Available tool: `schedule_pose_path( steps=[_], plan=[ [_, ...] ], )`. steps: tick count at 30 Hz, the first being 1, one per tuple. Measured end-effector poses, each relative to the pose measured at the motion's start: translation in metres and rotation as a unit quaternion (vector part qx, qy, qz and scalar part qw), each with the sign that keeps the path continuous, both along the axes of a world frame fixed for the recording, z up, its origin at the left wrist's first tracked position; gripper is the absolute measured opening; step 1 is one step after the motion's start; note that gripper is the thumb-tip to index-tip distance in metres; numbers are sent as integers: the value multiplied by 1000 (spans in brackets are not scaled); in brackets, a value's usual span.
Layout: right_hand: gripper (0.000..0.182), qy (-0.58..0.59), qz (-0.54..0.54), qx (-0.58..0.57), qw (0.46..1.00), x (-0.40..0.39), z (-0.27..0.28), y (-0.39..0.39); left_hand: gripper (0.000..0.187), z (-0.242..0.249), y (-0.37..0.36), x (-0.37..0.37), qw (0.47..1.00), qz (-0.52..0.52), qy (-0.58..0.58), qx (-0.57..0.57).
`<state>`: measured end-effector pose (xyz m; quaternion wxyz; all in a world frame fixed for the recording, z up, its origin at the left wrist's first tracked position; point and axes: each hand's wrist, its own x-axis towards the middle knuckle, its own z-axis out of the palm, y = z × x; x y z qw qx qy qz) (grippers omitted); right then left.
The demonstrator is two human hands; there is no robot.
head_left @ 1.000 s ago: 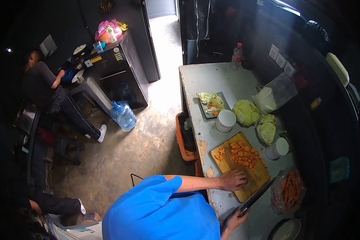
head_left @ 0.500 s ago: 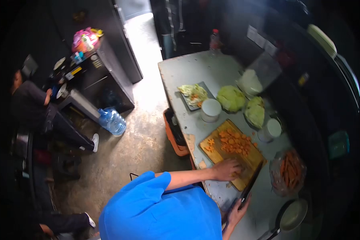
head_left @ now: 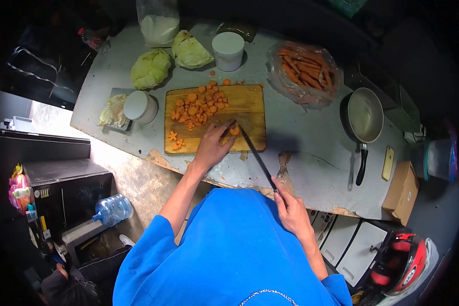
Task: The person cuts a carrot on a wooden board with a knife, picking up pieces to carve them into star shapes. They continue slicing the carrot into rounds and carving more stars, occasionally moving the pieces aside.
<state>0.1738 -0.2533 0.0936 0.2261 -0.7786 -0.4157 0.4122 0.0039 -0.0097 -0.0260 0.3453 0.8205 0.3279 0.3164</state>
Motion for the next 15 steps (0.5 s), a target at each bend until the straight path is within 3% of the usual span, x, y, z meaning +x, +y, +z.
schedule_pose_path(
  steps=[2, 15],
  plan=[
    [48, -9, 10, -39, 999, -2, 4, 3, 47, 3, -1, 0, 1000, 5, 5, -13],
    [48, -44, 51, 51, 996, -4, -3, -5, 60, -1, 1, 2, 999, 9, 48, -18]
  ],
)
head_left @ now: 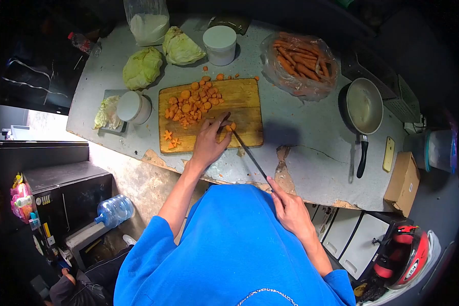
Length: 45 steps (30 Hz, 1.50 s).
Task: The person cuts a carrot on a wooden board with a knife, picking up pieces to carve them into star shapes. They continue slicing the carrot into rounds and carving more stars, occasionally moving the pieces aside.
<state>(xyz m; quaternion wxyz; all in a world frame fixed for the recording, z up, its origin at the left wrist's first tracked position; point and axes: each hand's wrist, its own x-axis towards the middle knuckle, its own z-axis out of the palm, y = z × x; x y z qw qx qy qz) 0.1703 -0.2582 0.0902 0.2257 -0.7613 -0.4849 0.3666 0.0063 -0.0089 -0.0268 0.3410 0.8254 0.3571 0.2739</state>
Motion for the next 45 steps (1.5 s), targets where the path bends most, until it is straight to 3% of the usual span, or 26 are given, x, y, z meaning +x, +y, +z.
schedule_pose_path(
  steps=[20, 23, 25, 30, 33, 37, 38, 45],
  plan=[
    [56, -104, 52, -10, 993, -2, -13, -4, 63, 2, 1, 1, 1000, 0, -1, -15],
    [54, -18, 9, 1, 1000, 7, -11, 0, 61, 9, -1, 1, 1000, -11, 15, -5],
    [51, 47, -7, -71, 996, 16, -3, 5, 59, 10, -2, 3, 997, 0, -21, -68],
    [50, 35, 2, -31, 999, 10, -4, 0, 57, 13, 1, 1, 1000, -7, 6, -18],
    [51, -34, 31, -13, 999, 6, -14, -8, 52, 9, -9, 3, 999, 24, 0, 35],
    [50, 35, 0, -40, 999, 6, -6, 0, 36, 1, -19, 7, 993, 70, 6, 97],
    [49, 73, -16, -49, 996, 6, -4, -1, 30, 1, -18, 6, 996, 77, 7, 53],
    [50, 76, -30, -65, 995, 18, 9, -5, 26, 4, -13, 4, 994, 55, 16, 91]
  ],
)
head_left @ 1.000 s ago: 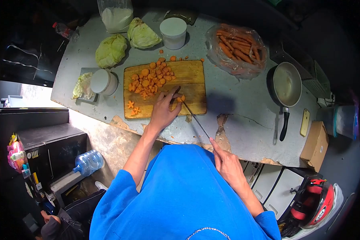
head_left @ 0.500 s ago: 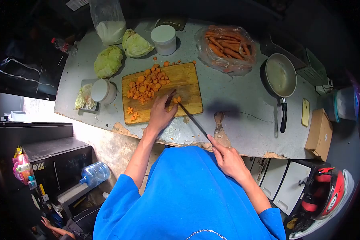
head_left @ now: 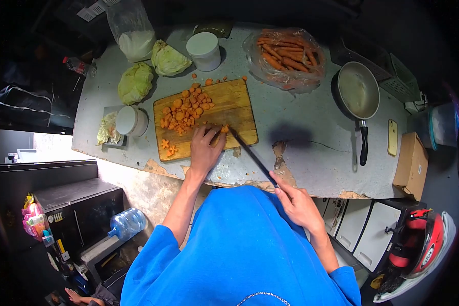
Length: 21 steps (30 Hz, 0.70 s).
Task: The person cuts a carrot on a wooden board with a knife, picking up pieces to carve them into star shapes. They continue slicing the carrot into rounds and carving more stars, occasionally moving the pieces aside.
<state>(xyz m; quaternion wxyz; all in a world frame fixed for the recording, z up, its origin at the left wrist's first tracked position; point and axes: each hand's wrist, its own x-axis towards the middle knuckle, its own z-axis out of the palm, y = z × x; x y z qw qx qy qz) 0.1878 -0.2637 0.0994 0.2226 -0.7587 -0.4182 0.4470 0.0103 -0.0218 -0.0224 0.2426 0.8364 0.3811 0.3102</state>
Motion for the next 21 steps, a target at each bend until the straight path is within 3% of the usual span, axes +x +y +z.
schedule_pose_path(
  steps=[4, 6, 8, 9, 11, 14, 17, 21],
  plan=[
    [55, 36, -80, 78, 993, 7, -22, 14, 22, -4, 0, 4, 1000, -2, 8, 16],
    [51, 167, -215, 45, 961, 3, -31, 45, 23, -5, -1, 5, 1000, -11, 4, 13],
    [43, 210, -217, 44, 952, 6, -58, 76, 27, 1, -6, 9, 999, 2, -36, -14],
    [41, 161, -210, 88, 960, 3, -79, 92, 27, 1, -9, 10, 999, -2, -35, -14],
    [40, 112, -204, 132, 964, -1, -106, 119, 30, -1, -13, 11, 984, 26, -111, -138],
    [45, 78, -175, 161, 968, 1, -119, 146, 28, 0, -13, 8, 992, -34, -59, -108],
    [46, 115, -142, 215, 959, 4, -123, 152, 26, -3, -13, 10, 997, -47, -47, -44],
    [48, 73, -121, 250, 958, -1, -123, 145, 22, -6, -18, 17, 998, -35, -49, -20]
  ],
)
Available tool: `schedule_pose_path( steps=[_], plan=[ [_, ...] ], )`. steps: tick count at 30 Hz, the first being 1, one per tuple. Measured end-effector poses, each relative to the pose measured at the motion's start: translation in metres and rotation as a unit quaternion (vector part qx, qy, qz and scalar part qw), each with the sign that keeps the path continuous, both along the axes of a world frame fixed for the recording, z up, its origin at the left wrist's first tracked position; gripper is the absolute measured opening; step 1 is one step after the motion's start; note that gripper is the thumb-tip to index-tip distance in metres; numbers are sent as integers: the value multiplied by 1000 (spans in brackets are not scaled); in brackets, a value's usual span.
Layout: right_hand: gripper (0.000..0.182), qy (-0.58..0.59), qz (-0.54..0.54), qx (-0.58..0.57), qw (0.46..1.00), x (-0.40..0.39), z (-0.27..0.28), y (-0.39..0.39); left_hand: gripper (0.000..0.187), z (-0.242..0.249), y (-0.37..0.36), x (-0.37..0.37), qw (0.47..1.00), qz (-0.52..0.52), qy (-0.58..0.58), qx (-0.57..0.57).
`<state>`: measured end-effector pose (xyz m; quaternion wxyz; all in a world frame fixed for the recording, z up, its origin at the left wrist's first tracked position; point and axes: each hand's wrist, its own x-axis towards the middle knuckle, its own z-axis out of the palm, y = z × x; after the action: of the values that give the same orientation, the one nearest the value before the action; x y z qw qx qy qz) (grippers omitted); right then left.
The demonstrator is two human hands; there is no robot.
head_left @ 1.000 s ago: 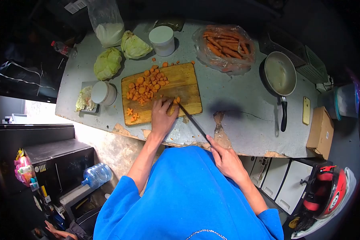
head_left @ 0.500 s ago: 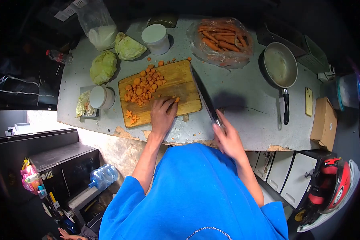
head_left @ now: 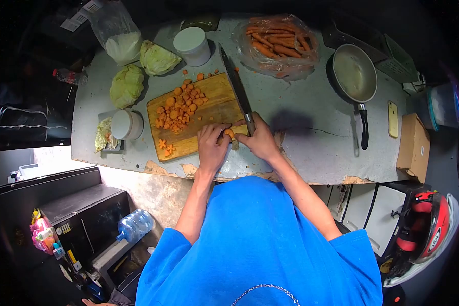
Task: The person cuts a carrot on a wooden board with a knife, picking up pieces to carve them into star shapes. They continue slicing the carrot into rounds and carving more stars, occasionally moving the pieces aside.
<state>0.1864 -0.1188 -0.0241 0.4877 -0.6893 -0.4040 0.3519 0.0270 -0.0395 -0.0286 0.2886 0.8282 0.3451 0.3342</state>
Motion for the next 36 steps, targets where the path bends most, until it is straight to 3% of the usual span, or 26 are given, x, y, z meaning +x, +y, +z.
schedule_pose_path(
  steps=[9, 11, 15, 17, 22, 27, 32, 34, 36],
  plan=[
    [48, 27, 11, -20, 999, -8, 22, -7, 19, 11, 4, -6, 999, -35, 18, -34],
    [49, 34, 18, -36, 999, -8, 34, -9, 17, 12, 2, -7, 987, -10, -38, -155],
    [41, 95, -13, 4, 995, -11, 34, -9, 15, 25, -5, -6, 972, 4, -64, -227],
    [41, 132, -40, 41, 990, -9, 25, -8, 17, 23, -6, -6, 924, 0, -134, -358],
    [39, 174, -47, -38, 983, -4, 49, -9, 23, 37, -9, -3, 899, 6, -163, -406],
    [39, 160, -49, 12, 986, -5, 46, -9, 22, 42, -7, -5, 883, 8, -154, -443],
    [39, 193, -45, 17, 980, -2, 53, -10, 21, 39, -1, -9, 817, -36, -201, -539],
    [39, 251, -35, -45, 966, 0, 67, -12, 20, 42, 0, -10, 804, -44, -207, -556],
    [39, 229, -37, -20, 973, -1, 60, -11, 20, 44, 0, -9, 790, -52, -212, -573]
  ],
)
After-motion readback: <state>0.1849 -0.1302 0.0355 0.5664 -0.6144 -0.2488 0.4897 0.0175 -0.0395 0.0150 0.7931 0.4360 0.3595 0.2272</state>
